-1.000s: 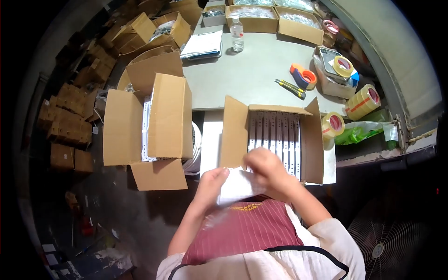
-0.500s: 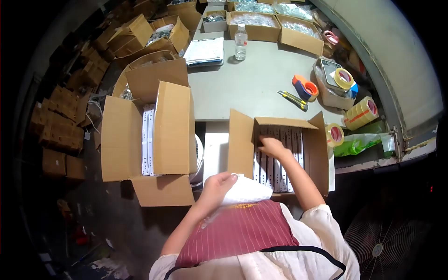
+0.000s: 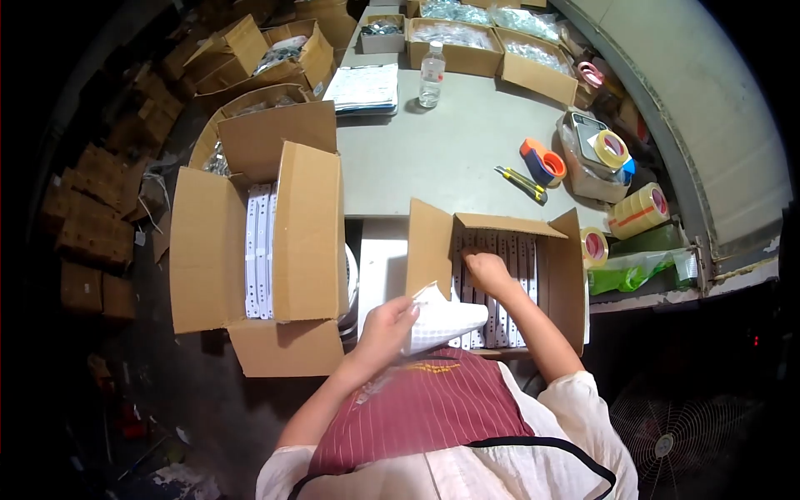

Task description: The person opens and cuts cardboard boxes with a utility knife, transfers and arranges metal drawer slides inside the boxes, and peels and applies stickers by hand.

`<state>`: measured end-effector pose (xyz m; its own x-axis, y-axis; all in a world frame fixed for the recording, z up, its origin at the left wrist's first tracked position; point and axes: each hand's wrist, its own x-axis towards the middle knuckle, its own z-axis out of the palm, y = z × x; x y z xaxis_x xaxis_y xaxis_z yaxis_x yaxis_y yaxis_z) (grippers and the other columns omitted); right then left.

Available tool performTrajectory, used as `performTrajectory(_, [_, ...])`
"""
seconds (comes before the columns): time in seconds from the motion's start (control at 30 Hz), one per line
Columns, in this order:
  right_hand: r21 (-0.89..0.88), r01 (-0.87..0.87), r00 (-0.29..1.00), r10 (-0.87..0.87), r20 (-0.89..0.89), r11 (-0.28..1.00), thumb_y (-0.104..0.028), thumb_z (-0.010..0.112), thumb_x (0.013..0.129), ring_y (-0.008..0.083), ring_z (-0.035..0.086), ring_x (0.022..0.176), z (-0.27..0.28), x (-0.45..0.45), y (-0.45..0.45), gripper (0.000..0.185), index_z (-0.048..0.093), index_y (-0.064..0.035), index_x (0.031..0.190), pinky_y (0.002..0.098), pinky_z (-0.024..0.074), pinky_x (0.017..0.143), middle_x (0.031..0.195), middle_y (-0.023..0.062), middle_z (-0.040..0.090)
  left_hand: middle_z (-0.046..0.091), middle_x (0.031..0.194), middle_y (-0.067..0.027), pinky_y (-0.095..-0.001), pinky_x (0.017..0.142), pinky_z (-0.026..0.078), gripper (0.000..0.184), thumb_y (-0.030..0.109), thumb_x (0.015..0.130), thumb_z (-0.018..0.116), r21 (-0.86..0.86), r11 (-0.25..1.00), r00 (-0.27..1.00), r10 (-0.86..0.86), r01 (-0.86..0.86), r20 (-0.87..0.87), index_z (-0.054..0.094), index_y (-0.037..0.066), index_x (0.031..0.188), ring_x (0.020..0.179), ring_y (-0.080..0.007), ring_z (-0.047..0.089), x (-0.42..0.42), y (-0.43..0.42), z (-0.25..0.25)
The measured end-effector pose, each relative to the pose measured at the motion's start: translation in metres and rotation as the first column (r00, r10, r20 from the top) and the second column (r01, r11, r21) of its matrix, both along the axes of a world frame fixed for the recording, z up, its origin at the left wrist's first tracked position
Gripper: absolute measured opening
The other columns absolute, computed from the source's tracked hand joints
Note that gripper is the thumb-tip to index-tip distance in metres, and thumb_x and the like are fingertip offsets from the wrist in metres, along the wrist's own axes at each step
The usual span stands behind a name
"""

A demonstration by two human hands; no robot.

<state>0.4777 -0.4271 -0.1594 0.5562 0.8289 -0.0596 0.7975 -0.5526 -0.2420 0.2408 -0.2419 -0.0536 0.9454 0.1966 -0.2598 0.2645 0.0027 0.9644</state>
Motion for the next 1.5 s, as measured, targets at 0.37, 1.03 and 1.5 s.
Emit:
performTrajectory(0.37, [0.503,-0.06,0.886,0.278,-0.371,0.862,-0.013,0.067,0.085,0.0357,0.062,0.088,0.157,-0.072,0.04,0.015,0.063,-0.0027,0.095,0.0444,0.0507,0.076,0.09,0.0161,0.064,0.064,0.072,-0.0165,-0.0355,0.064,0.049,0.026,0.021,0.099,0.057,0.425,0.905,0.999,0.002,-0.017,0.034,0.065,-0.003,0.106,0.065,-0.0208,0.062,0.01,-0.001,0.015])
performTrajectory(1.03, [0.557,-0.045,0.978,0.15,-0.144,0.83,-0.01,0.067,0.079,0.0333,0.064,0.086,0.131,-0.096,0.012,0.017,0.063,-0.0038,0.094,0.0413,0.0529,0.075,0.09,0.0133,0.064,0.057,0.071,0.0029,-0.0206,0.054,0.043,0.03,0.024,0.104,0.052,-0.037,0.995,0.991,-0.1,0.096,-0.094,0.066,-0.002,0.1,0.06,-0.0047,0.052,0.017,0.015,-0.04])
performTrajectory(1.5, [-0.148,0.253,0.944,-0.277,-0.18,0.956,-0.02,0.065,0.086,0.0403,0.063,0.104,0.004,0.027,-0.022,0.029,0.068,-0.0046,0.11,0.0442,0.0507,0.091,0.109,0.0233,0.068,0.072,0.094,-0.0211,-0.0364,0.081,0.052,0.036,0.025,0.099,0.055,0.088,0.994,0.991,-0.054,0.065,-0.121,0.066,-0.008,0.108,0.088,-0.0263,0.069,0.014,0.018,-0.036])
